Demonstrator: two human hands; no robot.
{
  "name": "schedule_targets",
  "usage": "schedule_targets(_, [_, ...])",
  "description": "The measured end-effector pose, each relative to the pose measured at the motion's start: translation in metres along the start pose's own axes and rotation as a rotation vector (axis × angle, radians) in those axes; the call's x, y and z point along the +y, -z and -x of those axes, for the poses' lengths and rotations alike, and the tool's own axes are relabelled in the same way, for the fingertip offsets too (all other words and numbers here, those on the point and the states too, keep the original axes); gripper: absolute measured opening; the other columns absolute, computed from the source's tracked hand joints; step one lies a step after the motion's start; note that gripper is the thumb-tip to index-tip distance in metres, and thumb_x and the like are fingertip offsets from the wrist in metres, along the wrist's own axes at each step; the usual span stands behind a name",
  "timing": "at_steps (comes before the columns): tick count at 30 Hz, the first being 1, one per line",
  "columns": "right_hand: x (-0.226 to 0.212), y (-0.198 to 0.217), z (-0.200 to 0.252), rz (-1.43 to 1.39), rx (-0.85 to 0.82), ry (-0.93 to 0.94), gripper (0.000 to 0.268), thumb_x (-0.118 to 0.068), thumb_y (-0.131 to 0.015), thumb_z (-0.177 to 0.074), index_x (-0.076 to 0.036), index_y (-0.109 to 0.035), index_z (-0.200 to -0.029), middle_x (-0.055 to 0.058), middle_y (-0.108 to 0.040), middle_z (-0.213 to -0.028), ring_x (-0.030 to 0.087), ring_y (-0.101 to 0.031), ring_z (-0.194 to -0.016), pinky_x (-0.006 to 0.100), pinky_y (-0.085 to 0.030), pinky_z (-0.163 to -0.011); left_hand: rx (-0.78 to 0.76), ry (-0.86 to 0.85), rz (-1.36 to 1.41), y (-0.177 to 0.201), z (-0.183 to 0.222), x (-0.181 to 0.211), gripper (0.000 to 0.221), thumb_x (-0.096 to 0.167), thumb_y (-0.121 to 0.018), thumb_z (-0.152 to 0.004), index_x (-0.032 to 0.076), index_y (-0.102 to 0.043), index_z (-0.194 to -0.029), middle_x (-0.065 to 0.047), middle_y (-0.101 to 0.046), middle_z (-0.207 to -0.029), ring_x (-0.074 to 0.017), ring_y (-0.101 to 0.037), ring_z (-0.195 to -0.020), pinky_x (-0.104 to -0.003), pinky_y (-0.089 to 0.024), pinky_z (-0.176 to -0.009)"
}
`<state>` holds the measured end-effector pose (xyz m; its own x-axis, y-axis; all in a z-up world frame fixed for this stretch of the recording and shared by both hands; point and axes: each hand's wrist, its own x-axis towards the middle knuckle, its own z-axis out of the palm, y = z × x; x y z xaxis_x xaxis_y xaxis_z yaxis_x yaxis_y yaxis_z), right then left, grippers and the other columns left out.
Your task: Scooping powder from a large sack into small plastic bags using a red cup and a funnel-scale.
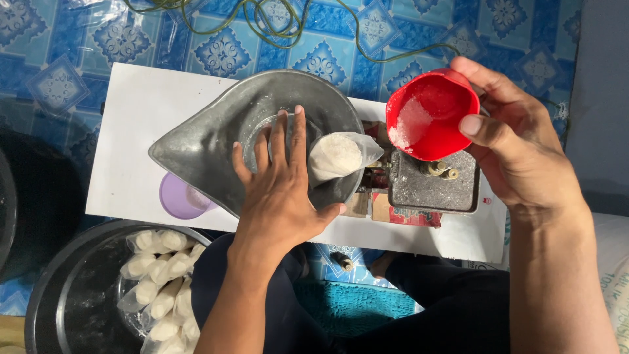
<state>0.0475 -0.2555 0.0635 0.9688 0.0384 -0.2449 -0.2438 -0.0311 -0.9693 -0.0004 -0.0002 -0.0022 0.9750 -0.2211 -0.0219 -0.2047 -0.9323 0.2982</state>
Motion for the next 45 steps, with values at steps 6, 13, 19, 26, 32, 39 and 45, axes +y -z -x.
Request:
schedule_targets(6, [0.0003, -0.0002, -0.0001, -0.009, -0.004, 0.001, 0.076, -0.025, -0.067, -0.069, -0.006, -0.048, -0.141, 0.007, -0.055, -0.133, 0.022, -0.055, -0.123, 0.033, -0.050, -0.098, 0.022, -0.002, 0.030, 0.0046, -0.0003, 0.0010, 0.140, 0.078, -0.080, -0.063, 0.006, -0.004, -0.156, -0.017, -0.028, -0.155, -0.0343, -0.030, -0.139, -0.066, -0.017, -0.106])
schedule_targets(13, [0.0001, 0.0005, 0.0001, -0.010, -0.005, -0.001, 0.076, -0.025, -0.067, -0.069, -0.007, -0.048, -0.140, 0.007, -0.055, -0.133, 0.022, -0.055, -0.123, 0.034, -0.050, -0.099, 0.018, 0.001, 0.016, 0.0029, 0.0001, 0.0002, 0.139, 0.076, -0.080, -0.063, 0.008, -0.002, -0.156, -0.017, -0.026, -0.157, -0.0351, -0.030, -0.139, -0.065, -0.015, -0.107])
schedule_targets(19, [0.0010, 0.0015, -0.0001, -0.012, -0.009, 0.003, 0.075, -0.025, -0.067, -0.070, -0.007, -0.048, -0.141, 0.007, -0.055, -0.133, 0.022, -0.055, -0.123, 0.034, -0.050, -0.098, 0.034, -0.001, 0.020, 0.0032, 0.0004, 0.0001, 0.137, 0.076, -0.079, -0.064, 0.007, -0.004, -0.156, -0.017, -0.028, -0.156, -0.0353, -0.031, -0.139, -0.065, -0.017, -0.106])
schedule_targets(26, [0.0001, 0.0009, 0.0006, -0.010, -0.009, 0.003, 0.073, -0.024, -0.067, -0.071, -0.008, -0.049, -0.140, 0.007, -0.055, -0.131, 0.022, -0.055, -0.122, 0.033, -0.050, -0.096, 0.025, -0.001, 0.017, 0.0026, 0.0002, 0.0000, 0.140, 0.075, -0.081, -0.063, 0.008, -0.002, -0.156, -0.017, -0.027, -0.157, -0.0356, -0.030, -0.139, -0.065, -0.016, -0.106])
schedule_targets(32, [0.0011, 0.0014, -0.0004, -0.013, -0.015, 0.006, 0.075, -0.025, -0.067, -0.070, -0.007, -0.048, -0.140, 0.007, -0.055, -0.132, 0.022, -0.056, -0.122, 0.034, -0.050, -0.097, 0.020, 0.003, 0.016, 0.0024, 0.0000, 0.0000, 0.140, 0.076, -0.080, -0.062, 0.008, -0.002, -0.156, -0.017, -0.026, -0.157, -0.0356, -0.030, -0.139, -0.064, -0.016, -0.106])
schedule_targets(39, [0.0003, 0.0008, 0.0004, -0.011, -0.014, 0.005, 0.074, -0.024, -0.066, -0.071, -0.006, -0.048, -0.140, 0.008, -0.056, -0.132, 0.023, -0.056, -0.122, 0.034, -0.050, -0.098, 0.014, 0.003, 0.024, 0.0023, 0.0002, 0.0000, 0.139, 0.076, -0.080, -0.063, 0.009, -0.002, -0.156, -0.017, -0.025, -0.158, -0.0359, -0.029, -0.140, -0.065, -0.015, -0.107])
schedule_targets(45, [0.0004, 0.0006, 0.0003, -0.003, -0.014, 0.009, 0.075, -0.025, -0.067, -0.070, -0.006, -0.048, -0.140, 0.008, -0.055, -0.134, 0.023, -0.056, -0.123, 0.034, -0.051, -0.097, 0.019, 0.003, 0.018, 0.0031, 0.0001, 0.0004, 0.141, 0.076, -0.082, -0.061, 0.008, -0.003, -0.156, -0.016, -0.026, -0.157, -0.0347, -0.030, -0.139, -0.064, -0.015, -0.106])
